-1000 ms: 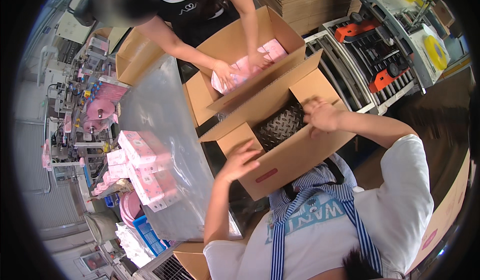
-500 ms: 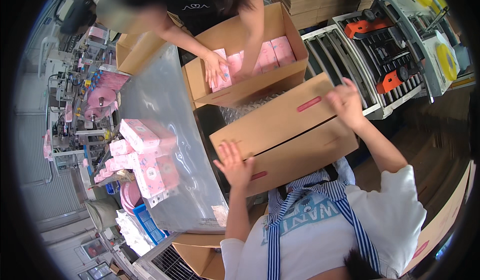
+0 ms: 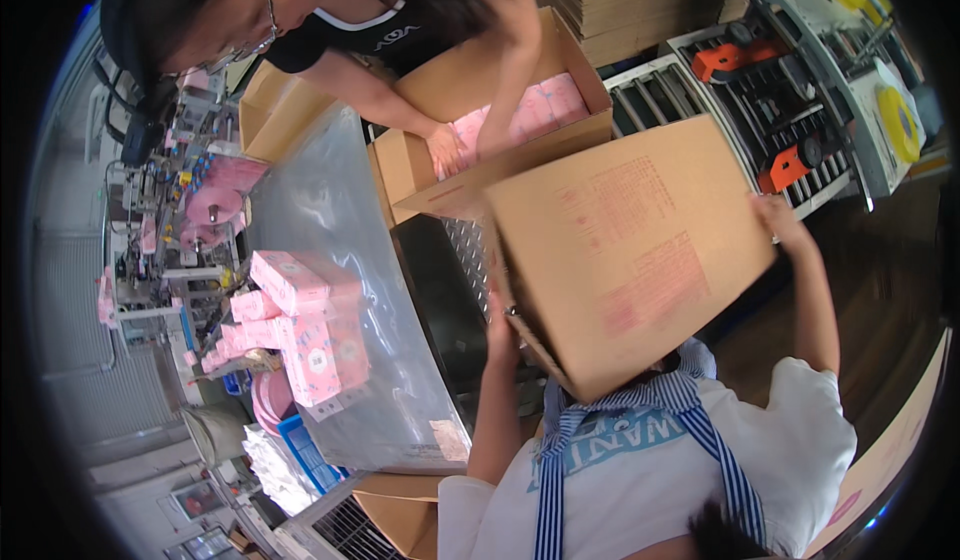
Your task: The person packs pink-wrapped items into cardboard boxes on a conveyor belt. They place bubble wrap and multiple stacks of the items into the boxes, close the flaps, and move the sealed boxes along the line.
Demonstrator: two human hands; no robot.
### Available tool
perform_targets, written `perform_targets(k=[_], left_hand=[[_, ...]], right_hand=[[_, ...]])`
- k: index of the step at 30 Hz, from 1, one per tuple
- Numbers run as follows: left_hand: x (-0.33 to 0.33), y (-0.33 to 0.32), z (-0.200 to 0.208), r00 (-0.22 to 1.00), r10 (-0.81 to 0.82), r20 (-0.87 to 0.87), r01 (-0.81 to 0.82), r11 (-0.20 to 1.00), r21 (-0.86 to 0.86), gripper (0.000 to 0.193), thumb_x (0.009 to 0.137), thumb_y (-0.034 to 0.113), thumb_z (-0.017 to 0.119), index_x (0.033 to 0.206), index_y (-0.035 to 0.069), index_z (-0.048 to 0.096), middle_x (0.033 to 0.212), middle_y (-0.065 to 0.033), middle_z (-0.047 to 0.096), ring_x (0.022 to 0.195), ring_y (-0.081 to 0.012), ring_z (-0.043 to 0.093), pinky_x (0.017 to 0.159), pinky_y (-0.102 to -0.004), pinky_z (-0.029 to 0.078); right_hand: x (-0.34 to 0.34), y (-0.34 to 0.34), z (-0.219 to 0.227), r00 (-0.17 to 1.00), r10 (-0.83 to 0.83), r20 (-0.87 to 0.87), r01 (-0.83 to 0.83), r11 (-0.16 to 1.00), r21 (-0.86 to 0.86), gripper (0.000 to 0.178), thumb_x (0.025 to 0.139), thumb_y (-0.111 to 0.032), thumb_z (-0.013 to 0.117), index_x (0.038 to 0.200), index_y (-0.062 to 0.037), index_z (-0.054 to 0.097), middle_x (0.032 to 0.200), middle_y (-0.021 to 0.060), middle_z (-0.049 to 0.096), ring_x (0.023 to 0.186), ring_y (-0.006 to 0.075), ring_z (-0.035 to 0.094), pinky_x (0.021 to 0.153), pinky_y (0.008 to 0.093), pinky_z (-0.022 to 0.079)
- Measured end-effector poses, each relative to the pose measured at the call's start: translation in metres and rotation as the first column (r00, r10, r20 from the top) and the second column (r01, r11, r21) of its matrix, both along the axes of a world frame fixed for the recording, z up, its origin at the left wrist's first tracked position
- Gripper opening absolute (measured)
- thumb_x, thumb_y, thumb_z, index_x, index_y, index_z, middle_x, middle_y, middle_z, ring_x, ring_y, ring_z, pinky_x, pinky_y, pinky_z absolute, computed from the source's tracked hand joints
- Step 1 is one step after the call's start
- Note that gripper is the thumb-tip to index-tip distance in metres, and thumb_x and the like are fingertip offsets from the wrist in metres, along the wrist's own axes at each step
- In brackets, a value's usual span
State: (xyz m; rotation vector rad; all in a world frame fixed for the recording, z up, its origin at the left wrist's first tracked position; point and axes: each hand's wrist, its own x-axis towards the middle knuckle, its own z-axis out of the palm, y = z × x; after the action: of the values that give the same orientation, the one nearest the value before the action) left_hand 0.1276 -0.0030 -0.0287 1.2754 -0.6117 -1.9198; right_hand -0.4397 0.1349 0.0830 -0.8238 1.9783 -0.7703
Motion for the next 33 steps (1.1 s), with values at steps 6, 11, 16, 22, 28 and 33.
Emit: perform_targets(k=[6,11,16,22,28,33], left_hand=[[-0.037,-0.03,0.063,0.919,-0.15,0.364,0.192,0.978,-0.083,0.052,0.097,0.036,0.053,0.137,0.004,0.043,0.129,-0.0097,0.055,0.115,-0.0215,0.054,0.097,-0.0343,0.042],[0.055,-0.071,0.123,0.889,-0.226,0.398,0.228,0.973,0.044,0.059,0.095,0.045,0.053,0.137,0.003,0.044,0.13,-0.0099,0.054,0.113,-0.0229,0.056,0.093,-0.0369,0.046],[0.07,-0.058,0.164,0.908,-0.23,0.352,0.179,0.969,0.171,0.052,0.094,0.046,0.053,0.125,0.003,0.053,0.114,-0.0125,0.063,0.108,-0.024,0.058,0.089,-0.038,0.048],[0.004,0.014,0.076,0.854,-0.401,0.332,0.31,0.904,0.295,0.047,0.086,0.036,0.069,0.119,0.004,0.06,0.105,-0.0073,0.067,0.098,-0.0143,0.061,0.082,-0.0306,0.049],[0.049,-0.005,-0.03,0.231,-0.108,0.967,0.502,0.865,-0.024,0.037,0.085,0.027,0.068,0.112,0.003,0.06,0.096,-0.0129,0.067,0.091,-0.0285,0.065,0.081,-0.0375,0.053],[0.065,-0.043,-0.006,-0.012,-0.036,0.999,0.695,0.718,0.035,0.036,0.081,0.019,0.066,0.113,0.003,0.06,0.109,-0.0162,0.062,0.109,-0.0339,0.056,0.091,-0.0417,0.048]], right_hand=[[0.084,-0.063,0.115,0.856,0.484,0.181,-0.36,0.811,-0.461,0.021,0.086,-0.021,0.062,0.085,0.0005,0.065,0.086,0.0113,0.068,0.082,0.0184,0.065,0.075,0.032,0.051],[0.244,-0.112,0.103,0.378,0.752,-0.539,-0.914,0.209,-0.349,0.027,0.087,-0.043,0.06,0.09,-0.0165,0.066,0.109,0.0072,0.063,0.113,0.0254,0.053,0.104,0.0531,0.031],[0.177,-0.1,0.047,0.391,0.1,-0.915,-0.38,0.923,-0.061,0.072,0.066,-0.014,0.073,0.132,-0.0062,0.045,0.132,0.0172,0.049,0.127,0.0316,0.043,0.102,0.0524,0.033],[-0.005,-0.006,-0.065,0.911,0.136,-0.389,-0.119,0.991,0.068,0.048,0.09,-0.015,0.054,0.136,-0.005,0.046,0.118,0.0224,0.061,0.108,0.0351,0.06,0.091,0.0418,0.048],[0.002,-0.021,-0.045,0.99,0.056,-0.132,-0.068,0.994,-0.082,0.038,0.093,-0.013,0.055,0.127,0.0027,0.051,0.118,0.0128,0.061,0.111,0.0207,0.057,0.094,0.0319,0.043],[0.127,-0.072,-0.017,0.941,0.17,-0.292,-0.116,0.975,0.192,0.035,0.092,-0.017,0.058,0.119,0.004,0.055,0.107,0.0149,0.066,0.101,0.0242,0.062,0.088,0.0339,0.046]])
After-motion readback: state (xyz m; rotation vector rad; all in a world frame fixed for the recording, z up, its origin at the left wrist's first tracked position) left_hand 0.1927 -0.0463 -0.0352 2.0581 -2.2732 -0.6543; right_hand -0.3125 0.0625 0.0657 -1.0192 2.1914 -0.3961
